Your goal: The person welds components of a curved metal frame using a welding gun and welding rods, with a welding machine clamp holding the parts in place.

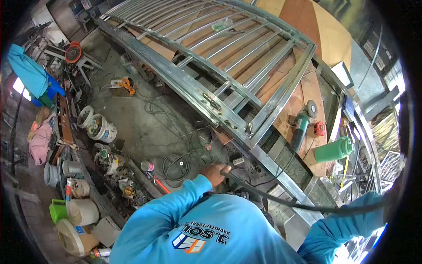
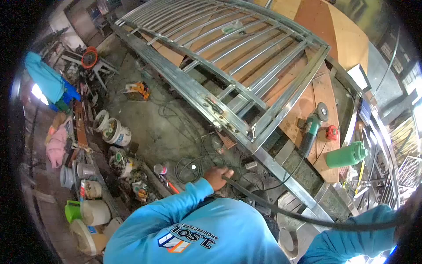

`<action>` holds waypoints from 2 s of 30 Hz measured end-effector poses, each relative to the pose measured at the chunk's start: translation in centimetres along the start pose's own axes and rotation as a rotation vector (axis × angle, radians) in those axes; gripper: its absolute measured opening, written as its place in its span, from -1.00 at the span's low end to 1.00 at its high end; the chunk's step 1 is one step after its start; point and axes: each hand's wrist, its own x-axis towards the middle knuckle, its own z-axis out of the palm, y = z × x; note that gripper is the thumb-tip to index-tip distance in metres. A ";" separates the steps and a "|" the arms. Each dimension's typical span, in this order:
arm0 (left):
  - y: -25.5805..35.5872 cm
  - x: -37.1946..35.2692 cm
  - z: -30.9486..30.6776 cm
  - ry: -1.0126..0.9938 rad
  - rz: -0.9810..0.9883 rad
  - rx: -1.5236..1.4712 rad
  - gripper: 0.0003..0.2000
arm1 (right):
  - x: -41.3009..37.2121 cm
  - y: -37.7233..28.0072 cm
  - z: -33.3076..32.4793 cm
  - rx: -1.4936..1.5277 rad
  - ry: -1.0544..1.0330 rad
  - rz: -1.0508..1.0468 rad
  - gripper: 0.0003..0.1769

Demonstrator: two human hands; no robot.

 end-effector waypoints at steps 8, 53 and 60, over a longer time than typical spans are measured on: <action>8.1 3.2 -4.4 0.067 -0.062 -0.083 -0.54 | -10.3 12.2 1.9 -0.088 -0.079 0.508 0.21; 11.1 3.2 1.7 0.354 -0.951 -0.921 -0.67 | -26.9 33.5 16.9 0.572 -1.065 1.076 0.15; 12.0 4.0 1.0 0.344 -0.828 -0.742 -0.66 | -27.4 33.7 17.2 0.605 -1.051 1.106 0.13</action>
